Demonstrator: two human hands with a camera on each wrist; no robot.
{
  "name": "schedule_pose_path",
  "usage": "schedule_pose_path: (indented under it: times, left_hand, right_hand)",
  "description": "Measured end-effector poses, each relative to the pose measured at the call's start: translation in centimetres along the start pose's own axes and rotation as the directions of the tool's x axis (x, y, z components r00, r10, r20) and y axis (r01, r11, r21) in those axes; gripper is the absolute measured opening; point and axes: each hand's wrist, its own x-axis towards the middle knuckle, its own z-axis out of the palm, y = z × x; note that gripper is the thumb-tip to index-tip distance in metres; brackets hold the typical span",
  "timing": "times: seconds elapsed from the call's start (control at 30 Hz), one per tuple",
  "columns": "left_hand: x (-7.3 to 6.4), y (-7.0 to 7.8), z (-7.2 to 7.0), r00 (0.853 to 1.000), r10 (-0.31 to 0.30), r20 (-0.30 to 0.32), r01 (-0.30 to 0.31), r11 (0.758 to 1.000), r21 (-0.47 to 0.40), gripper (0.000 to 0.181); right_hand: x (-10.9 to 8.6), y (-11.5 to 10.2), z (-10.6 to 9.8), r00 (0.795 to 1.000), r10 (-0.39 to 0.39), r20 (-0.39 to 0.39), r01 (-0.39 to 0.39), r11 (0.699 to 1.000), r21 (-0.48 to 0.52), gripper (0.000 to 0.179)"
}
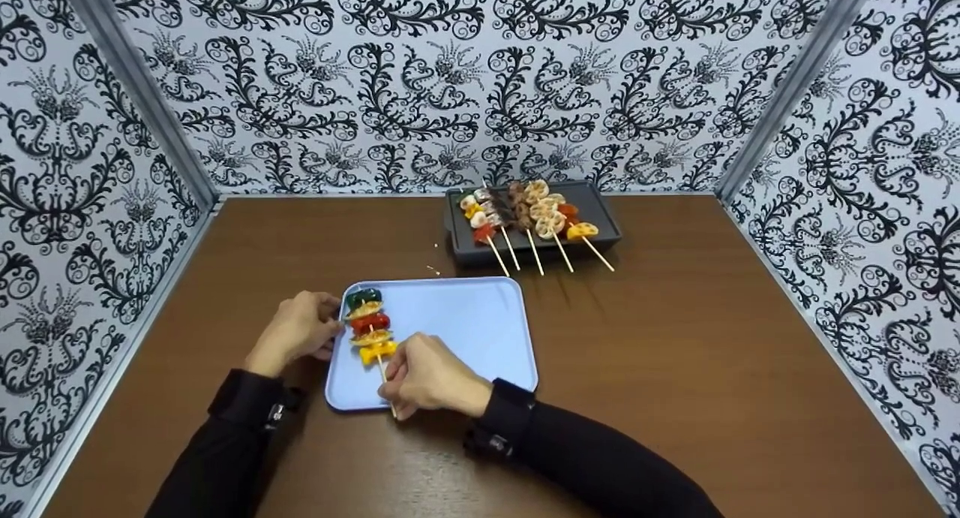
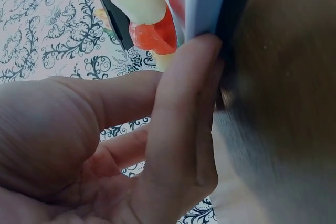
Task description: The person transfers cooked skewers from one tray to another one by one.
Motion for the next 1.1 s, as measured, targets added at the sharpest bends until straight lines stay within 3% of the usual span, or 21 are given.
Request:
schedule_pose_path:
  times: [0.47, 0.8, 1.1]
  left_hand:
    - [0.0, -0.2, -0.2, 0.999, 0.009, 0.031, -0.007, 0.998, -0.056, 0.052]
    - [0.0, -0.1, -0.3, 1.0, 0.003, 0.029, -0.001, 0.998, -0.057, 0.052]
    - [0.1, -0.3, -0.2, 1.0, 0.002, 0.025, 0.0, 0.997, -0.077, 0.05]
  right_hand:
    - [0.8, -0.4, 1.8, 0.999, -0.034, -0.008, 0.034, 0.999, 0.011, 0.024]
    - [0.7, 0.2, 0.9, 0.993, -0.093, 0.076, 0.089, 0.995, 0.055, 0.005]
    - [0.3, 0.5, -0.2, 0.988, -0.142, 0.057, 0.141, 0.99, 0.017, 0.005]
